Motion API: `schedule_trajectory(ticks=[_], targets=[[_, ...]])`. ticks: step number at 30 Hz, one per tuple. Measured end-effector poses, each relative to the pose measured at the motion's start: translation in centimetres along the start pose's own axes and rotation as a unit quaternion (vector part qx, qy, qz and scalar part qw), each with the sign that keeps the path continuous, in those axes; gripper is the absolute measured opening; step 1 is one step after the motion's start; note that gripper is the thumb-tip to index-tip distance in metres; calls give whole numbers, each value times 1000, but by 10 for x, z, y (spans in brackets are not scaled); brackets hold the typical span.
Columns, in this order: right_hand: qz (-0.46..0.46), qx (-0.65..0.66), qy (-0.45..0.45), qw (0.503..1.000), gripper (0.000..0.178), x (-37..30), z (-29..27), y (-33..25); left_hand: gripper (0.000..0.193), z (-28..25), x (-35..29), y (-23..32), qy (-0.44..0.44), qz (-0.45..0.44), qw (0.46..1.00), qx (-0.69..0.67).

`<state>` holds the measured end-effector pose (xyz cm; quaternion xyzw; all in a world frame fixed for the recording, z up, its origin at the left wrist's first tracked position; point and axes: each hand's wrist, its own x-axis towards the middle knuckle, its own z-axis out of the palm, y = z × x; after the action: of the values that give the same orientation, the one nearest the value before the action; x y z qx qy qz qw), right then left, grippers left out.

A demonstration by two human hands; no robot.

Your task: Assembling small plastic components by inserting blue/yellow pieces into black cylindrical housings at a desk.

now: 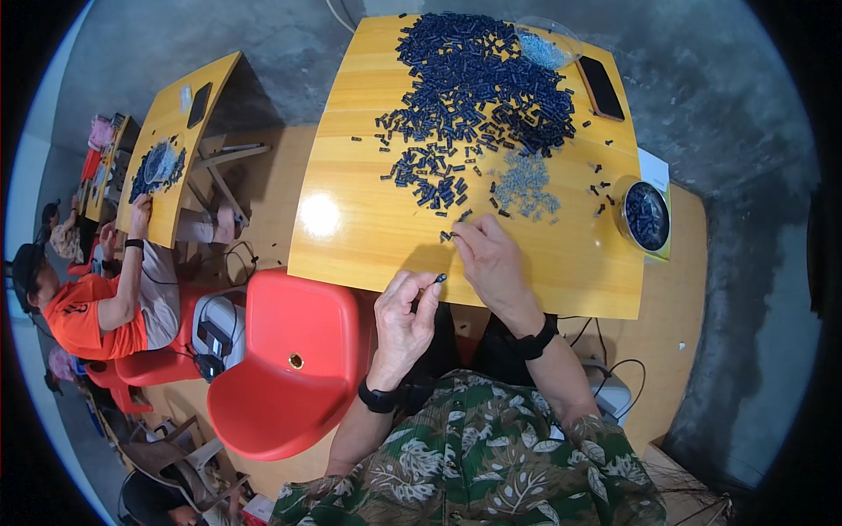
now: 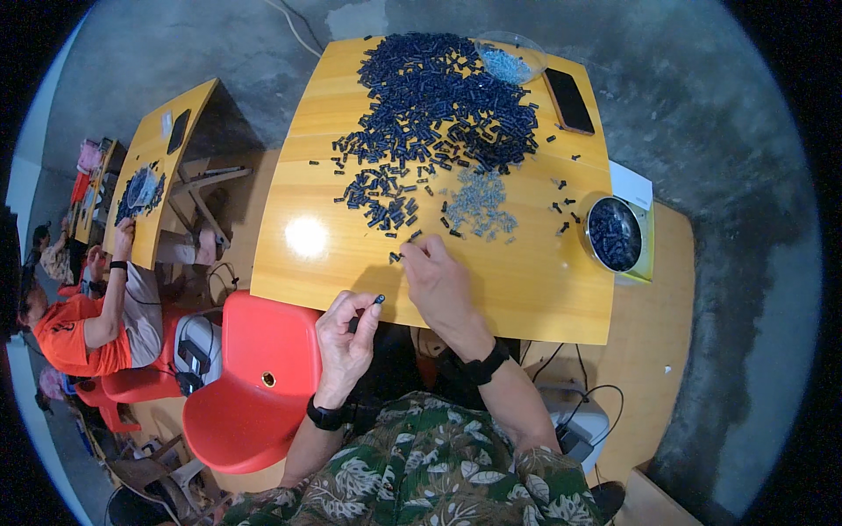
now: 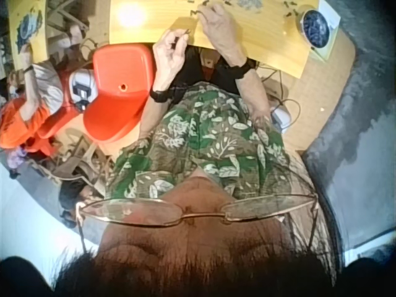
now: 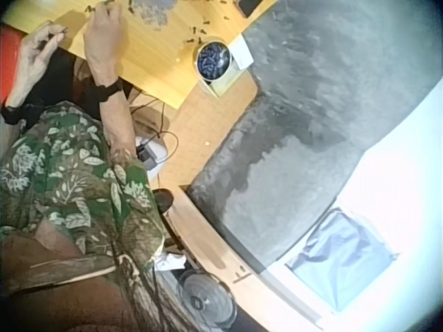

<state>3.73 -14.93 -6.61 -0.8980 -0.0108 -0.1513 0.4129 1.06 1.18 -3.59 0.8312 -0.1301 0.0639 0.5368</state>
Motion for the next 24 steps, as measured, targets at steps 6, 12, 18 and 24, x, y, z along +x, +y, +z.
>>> schedule_trajectory(ticks=[6,12,18,24], targets=[[-6,42,52,998,8,-4,0,8,7,1,2,8,6,24,1000,1],[232,367,-15,901,5,-17,-26,9,6,-5,-3,-1,-5,-35,999,-19],[225,431,-12,874,10,-37,-42,8,11,-8,-7,-67,188,-21,982,15],[214,414,-29,884,9,-37,-32,0,12,-7,13,-53,177,-28,982,67]])
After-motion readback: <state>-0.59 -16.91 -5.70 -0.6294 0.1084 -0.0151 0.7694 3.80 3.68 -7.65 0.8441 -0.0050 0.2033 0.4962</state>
